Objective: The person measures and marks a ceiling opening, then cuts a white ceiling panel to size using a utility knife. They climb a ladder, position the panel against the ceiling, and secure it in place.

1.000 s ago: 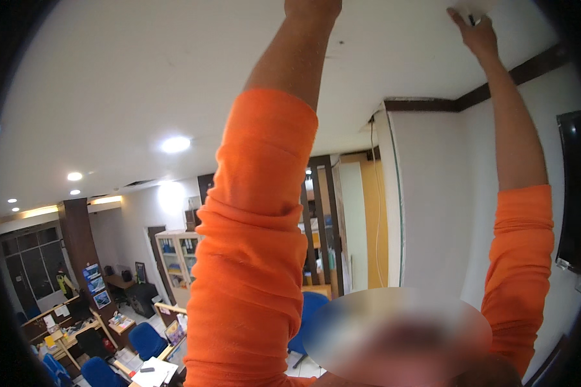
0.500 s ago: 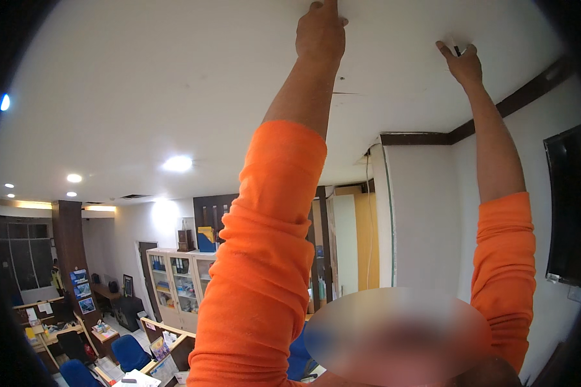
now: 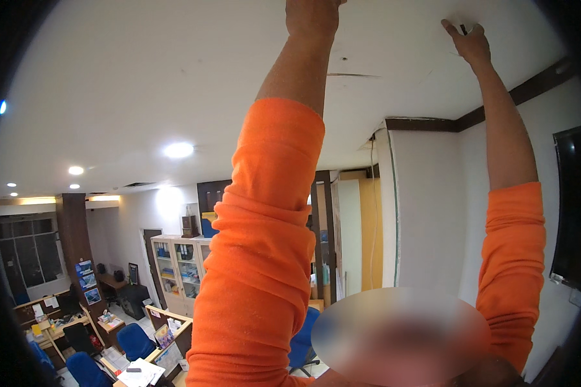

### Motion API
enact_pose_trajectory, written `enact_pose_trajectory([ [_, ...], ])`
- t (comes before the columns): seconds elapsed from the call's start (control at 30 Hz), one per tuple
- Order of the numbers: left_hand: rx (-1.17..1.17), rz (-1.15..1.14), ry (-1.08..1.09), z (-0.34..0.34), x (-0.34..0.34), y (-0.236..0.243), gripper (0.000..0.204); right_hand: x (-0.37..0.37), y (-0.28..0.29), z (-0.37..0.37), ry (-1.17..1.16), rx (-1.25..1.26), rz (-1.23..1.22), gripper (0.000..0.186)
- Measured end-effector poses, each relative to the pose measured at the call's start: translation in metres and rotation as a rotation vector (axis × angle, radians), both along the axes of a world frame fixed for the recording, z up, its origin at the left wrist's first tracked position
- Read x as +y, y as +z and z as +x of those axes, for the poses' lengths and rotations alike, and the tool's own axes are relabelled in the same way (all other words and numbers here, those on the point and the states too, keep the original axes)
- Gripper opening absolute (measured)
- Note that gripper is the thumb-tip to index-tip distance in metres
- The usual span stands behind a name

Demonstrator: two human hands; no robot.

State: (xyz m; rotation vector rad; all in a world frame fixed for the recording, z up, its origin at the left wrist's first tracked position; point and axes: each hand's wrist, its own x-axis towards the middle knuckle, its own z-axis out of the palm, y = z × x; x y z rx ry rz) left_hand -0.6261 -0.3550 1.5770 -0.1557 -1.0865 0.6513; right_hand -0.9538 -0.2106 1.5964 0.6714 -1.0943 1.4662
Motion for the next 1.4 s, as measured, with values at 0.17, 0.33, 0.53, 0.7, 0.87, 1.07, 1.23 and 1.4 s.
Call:
enact_pose_trajectory([
  [0.17,-0.046,-0.002,0.003,-0.001,-0.001,0.008,0.117,0.012,0.02,-0.026,-0.113,0.029,-0.025,0.127],
  [0.33,-0.009,0.097,0.052,0.001,0.004,0.003,0.118,0.007,0.02,-0.024,-0.127,0.042,-0.064,0.127],
  [0.53,-0.02,0.05,0.23,0.005,0.0,0.001,0.113,0.012,0.022,-0.039,-0.185,0.018,-0.057,0.128],
  [0.7,-0.031,0.018,0.278,0.016,0.006,0.006,0.112,-0.009,-0.004,0.002,-0.021,-0.065,-0.044,0.108],
  [0.87,-0.003,0.022,0.328,0.016,0.008,0.0,0.112,-0.007,-0.001,-0.014,-0.09,-0.024,-0.069,0.107],
  [1.07,-0.022,0.105,0.33,0.017,0.019,-0.005,0.112,0.004,0.023,-0.04,-0.153,0.021,-0.096,0.128],
  [1.23,-0.002,0.117,0.401,0.022,0.014,0.0,0.108,-0.007,0.024,-0.034,-0.098,0.034,-0.055,0.125],
  [1.4,-0.049,0.185,0.421,0.026,0.023,-0.008,0.103,-0.002,0.022,-0.039,-0.126,0.023,-0.063,0.124],
])
